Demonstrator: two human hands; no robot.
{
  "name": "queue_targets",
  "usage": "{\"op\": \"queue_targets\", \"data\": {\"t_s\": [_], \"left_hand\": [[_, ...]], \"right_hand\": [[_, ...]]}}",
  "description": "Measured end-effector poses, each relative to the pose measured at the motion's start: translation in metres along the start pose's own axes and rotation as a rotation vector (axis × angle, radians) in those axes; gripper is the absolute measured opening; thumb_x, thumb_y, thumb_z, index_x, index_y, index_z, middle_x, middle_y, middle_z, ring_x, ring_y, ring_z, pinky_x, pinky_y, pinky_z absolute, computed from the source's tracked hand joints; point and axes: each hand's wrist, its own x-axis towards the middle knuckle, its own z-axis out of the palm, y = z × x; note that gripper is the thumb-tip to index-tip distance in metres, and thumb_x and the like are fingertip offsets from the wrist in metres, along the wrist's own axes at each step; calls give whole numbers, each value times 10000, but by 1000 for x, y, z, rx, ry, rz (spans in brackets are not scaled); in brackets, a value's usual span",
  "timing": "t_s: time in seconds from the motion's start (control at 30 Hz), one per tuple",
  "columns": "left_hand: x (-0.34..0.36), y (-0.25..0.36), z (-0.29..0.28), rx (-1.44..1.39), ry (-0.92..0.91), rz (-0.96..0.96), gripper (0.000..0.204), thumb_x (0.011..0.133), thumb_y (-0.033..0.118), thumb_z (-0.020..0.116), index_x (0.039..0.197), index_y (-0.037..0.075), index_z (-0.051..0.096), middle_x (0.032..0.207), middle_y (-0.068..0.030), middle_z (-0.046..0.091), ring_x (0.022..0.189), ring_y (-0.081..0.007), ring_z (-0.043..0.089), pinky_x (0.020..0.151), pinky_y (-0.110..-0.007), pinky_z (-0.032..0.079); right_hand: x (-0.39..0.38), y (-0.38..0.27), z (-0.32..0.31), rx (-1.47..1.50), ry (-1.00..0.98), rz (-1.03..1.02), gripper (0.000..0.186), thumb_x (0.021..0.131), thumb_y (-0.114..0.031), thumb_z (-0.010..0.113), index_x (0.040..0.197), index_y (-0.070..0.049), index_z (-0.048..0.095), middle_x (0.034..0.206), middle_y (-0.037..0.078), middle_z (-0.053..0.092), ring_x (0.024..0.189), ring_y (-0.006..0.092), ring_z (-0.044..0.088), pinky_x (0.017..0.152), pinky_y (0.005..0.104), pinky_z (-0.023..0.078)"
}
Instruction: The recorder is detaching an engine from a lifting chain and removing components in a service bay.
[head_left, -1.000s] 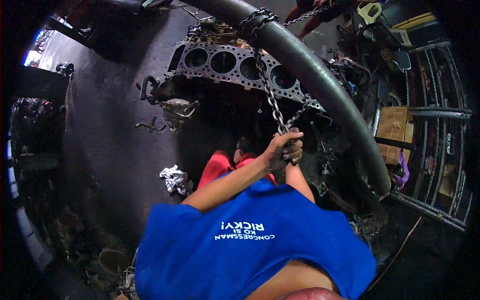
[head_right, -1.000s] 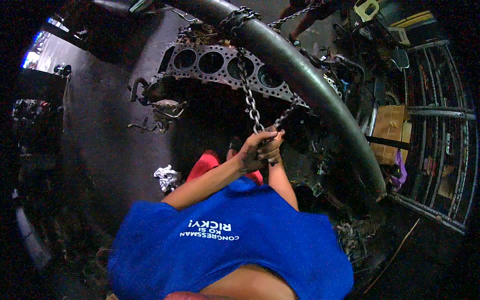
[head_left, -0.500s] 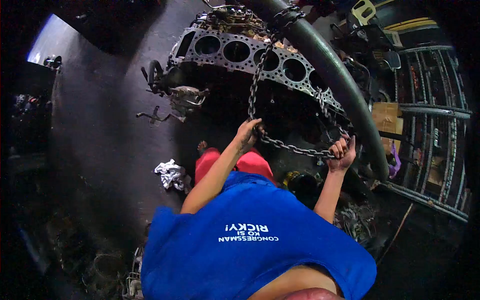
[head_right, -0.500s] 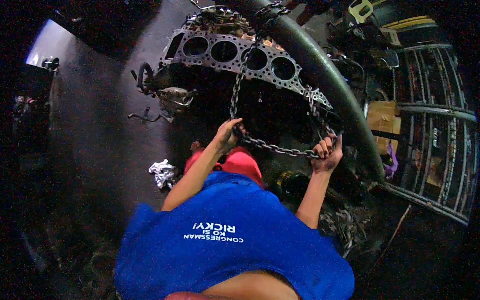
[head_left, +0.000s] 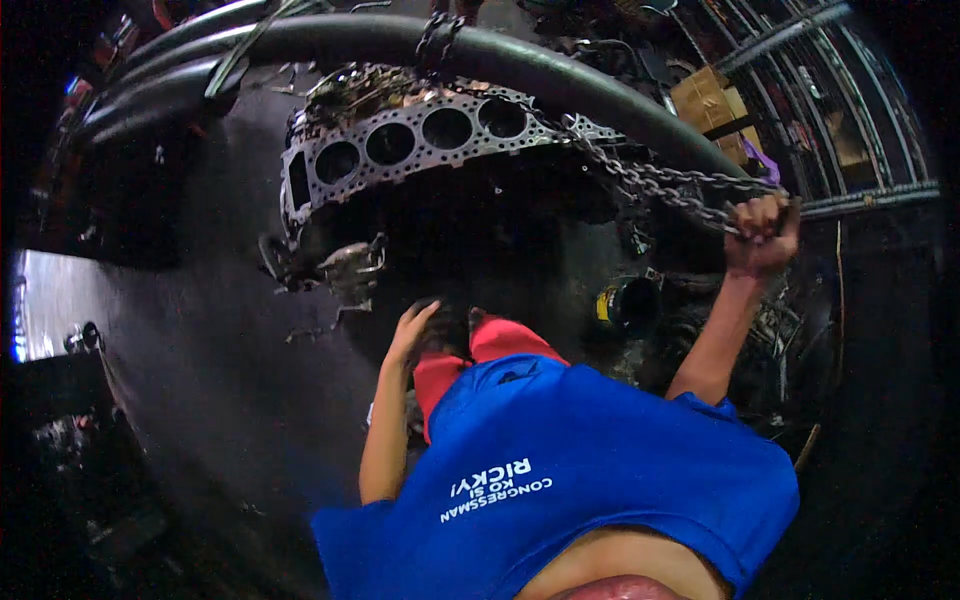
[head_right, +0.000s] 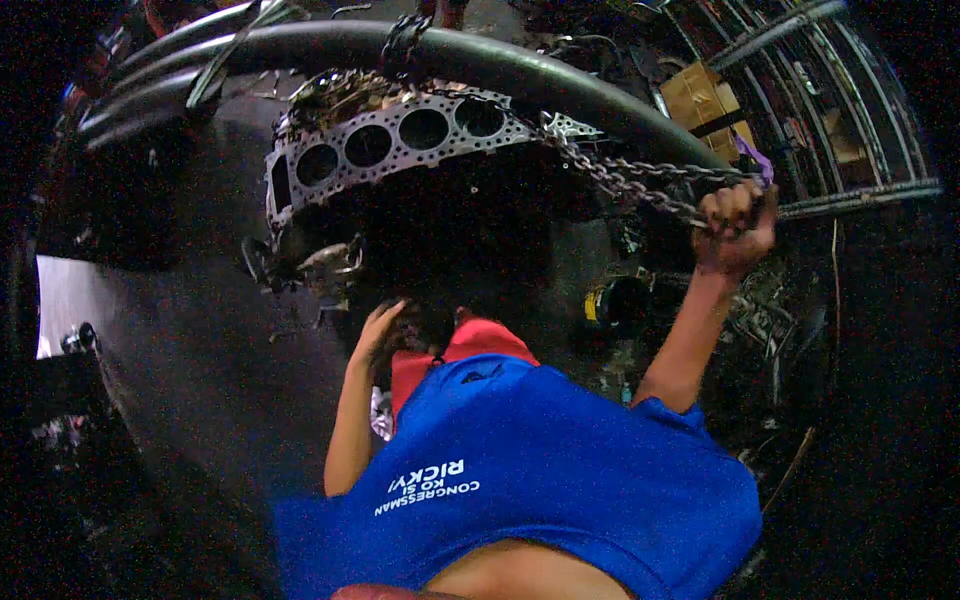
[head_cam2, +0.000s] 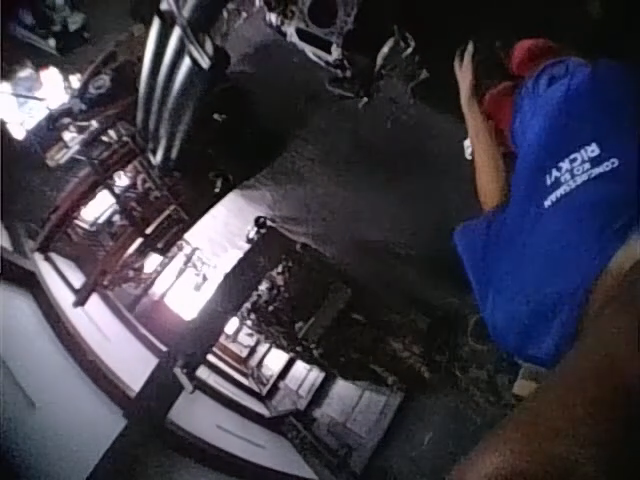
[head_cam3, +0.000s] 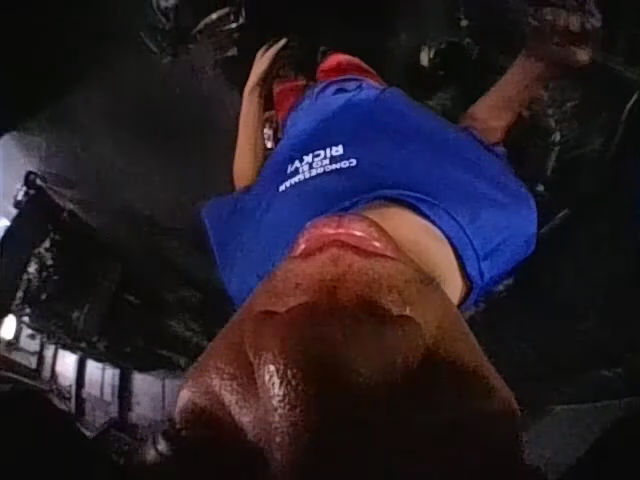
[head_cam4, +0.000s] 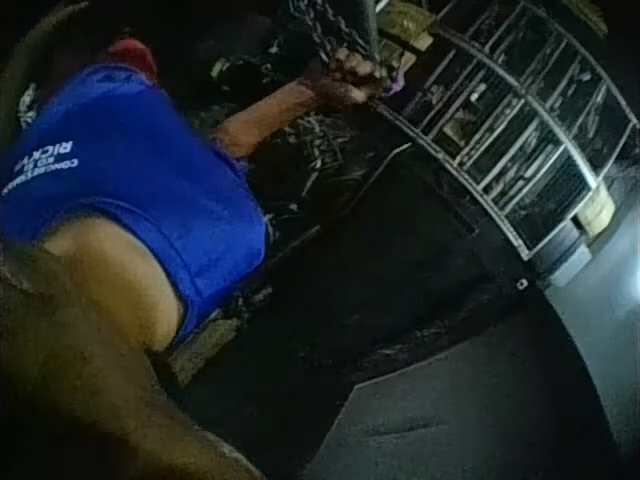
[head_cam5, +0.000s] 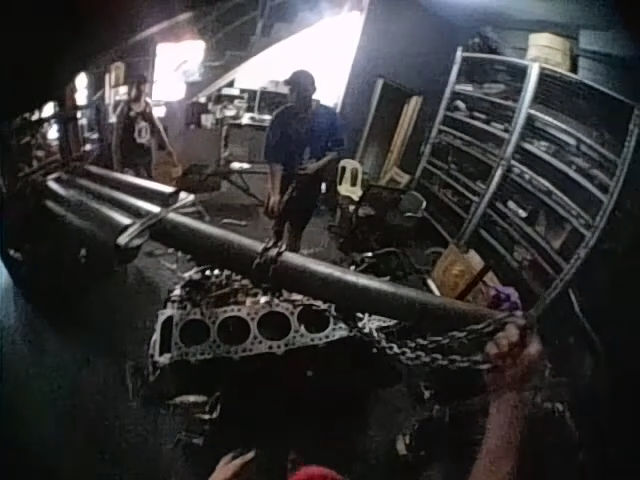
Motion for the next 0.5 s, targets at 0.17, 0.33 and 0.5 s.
{"op": "queue_targets", "data": {"t_s": [0.17,0.33,0.5], "left_hand": [[-20,18,-9,27,127,61,288,912,262,612,1107,52,590,1000,-87,659,831,-186,658,707,-315,534],[24,62,74,481,-8,333,287,903,207,636,1122,29,582,961,-68,652,807,-147,632,708,-300,521],[81,163,119,797,171,688,325,872,186,674,1138,18,592,935,-81,665,798,-155,624,726,-296,500]], "right_hand": [[8,-78,30,-101,-34,-159,356,1027,-318,336,886,-37,502,566,-24,306,465,106,309,483,282,308],[-17,-90,-8,-14,210,-161,399,1026,-335,336,885,-12,523,585,-5,335,498,125,344,522,294,319],[-86,-84,-82,1,598,-305,446,1035,-361,305,871,-16,536,597,18,355,478,144,332,513,309,342]]}}
